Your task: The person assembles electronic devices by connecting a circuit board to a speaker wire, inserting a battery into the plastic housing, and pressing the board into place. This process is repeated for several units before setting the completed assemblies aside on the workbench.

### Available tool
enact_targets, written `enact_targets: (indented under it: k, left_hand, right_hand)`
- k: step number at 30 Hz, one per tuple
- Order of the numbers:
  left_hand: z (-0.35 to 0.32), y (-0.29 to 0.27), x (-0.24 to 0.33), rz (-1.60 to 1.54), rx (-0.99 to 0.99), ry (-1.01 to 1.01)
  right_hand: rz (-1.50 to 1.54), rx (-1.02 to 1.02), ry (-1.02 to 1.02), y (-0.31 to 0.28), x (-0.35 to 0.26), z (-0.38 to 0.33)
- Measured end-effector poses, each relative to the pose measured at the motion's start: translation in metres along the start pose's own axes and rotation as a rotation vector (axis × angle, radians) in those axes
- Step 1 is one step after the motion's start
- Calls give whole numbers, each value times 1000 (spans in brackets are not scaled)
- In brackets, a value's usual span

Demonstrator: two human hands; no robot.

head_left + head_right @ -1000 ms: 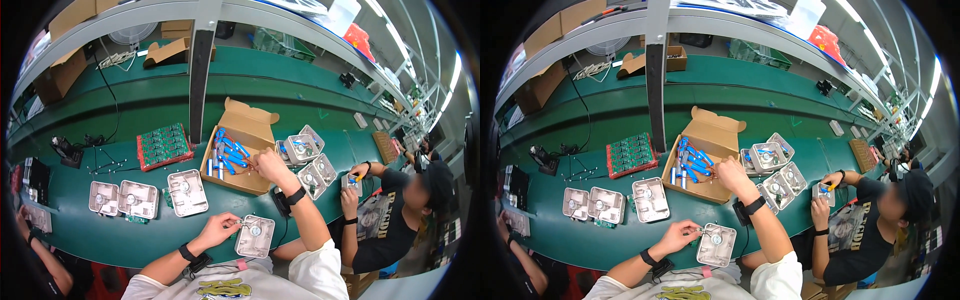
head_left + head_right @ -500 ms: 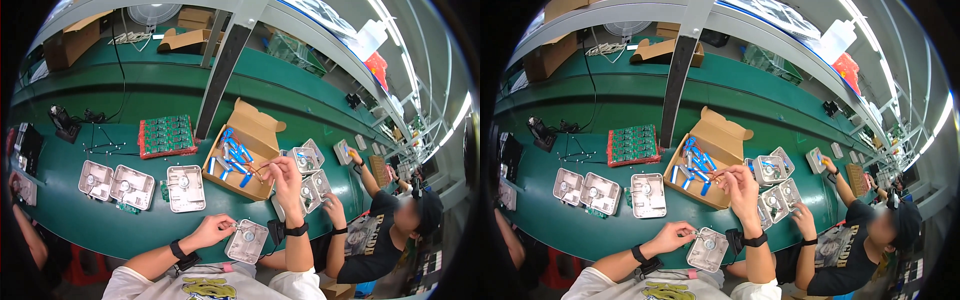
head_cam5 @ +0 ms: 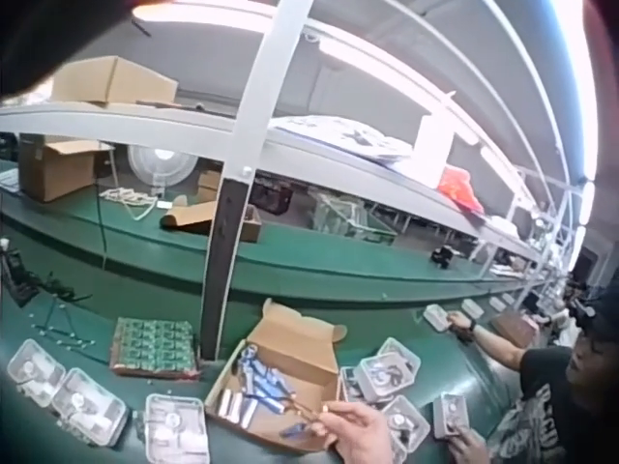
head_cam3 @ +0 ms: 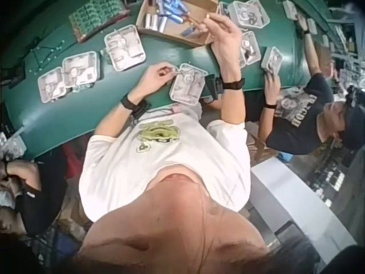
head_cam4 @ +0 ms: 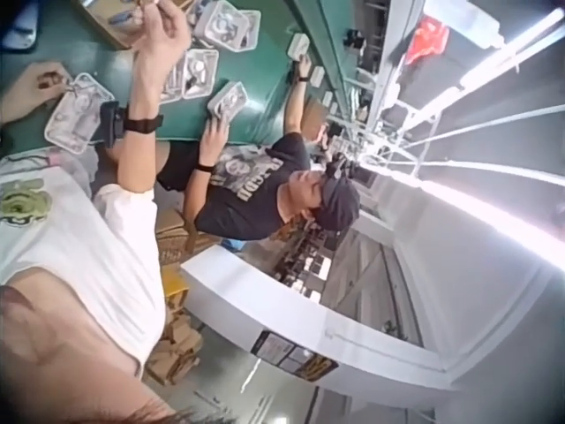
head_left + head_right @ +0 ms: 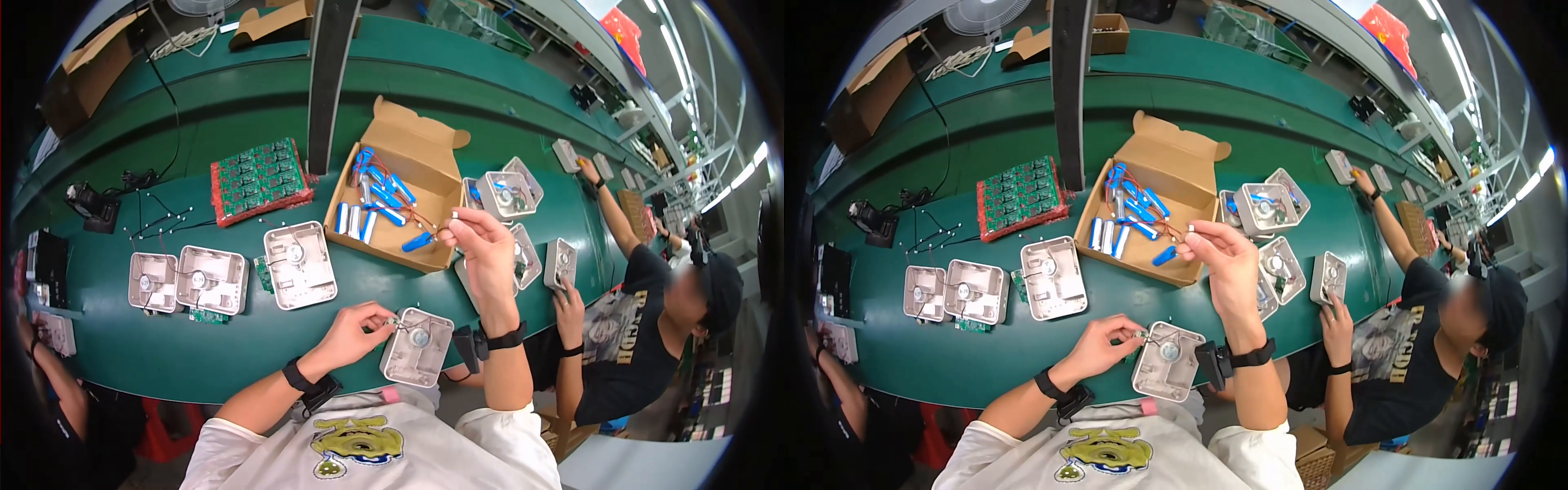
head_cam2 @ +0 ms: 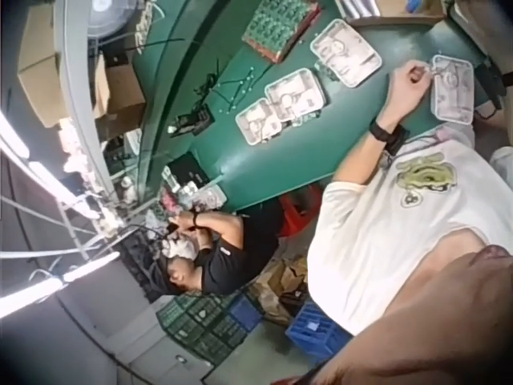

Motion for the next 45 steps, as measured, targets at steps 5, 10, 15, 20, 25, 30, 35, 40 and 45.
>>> enact_targets:
  k: [5, 10, 15, 20, 25, 30, 35, 40, 45]
  left_hand:
    - [2, -1, 5, -39, -22, -19]
    - [0, 0, 1, -9, -8, -50]
    - [0, 2, -2, 22, 19, -13]
    - [0, -1, 3, 27, -6, -20]
    - [-1, 1, 4, 46, -5, 2]
    - [-3, 1, 9, 20, 14, -43]
    - [-6, 9, 17, 147, 125, 73]
    - [-10, 16, 27, 273, 251, 180]
    - [-16, 19, 36, 317, 273, 201]
  right_hand:
    - [144, -19, -58, 2, -44, -39]
    - [165, -157, -42, -19, -62, -80]
    - [135, -119, 129, -33, -49, -111]
    - [108, -48, 218, -38, -20, -118]
    - [-88, -54, 85, -34, -7, -111]
    - [-274, -133, 38, -21, 3, -112]
    - [-617, -165, -71, 19, 10, -133]
    - [-802, -90, -235, 22, 31, -139]
    - [-758, 41, -165, 26, 42, -142]
Point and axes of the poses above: each hand's wrist, its own z-axis towards the middle knuckle, its own y-axis out of the palm, x = y × z, the point moved 1 cm from there along z, towards the middle knuckle, and after that the axes turned 11 degrees about z, right-handed, at the moved point
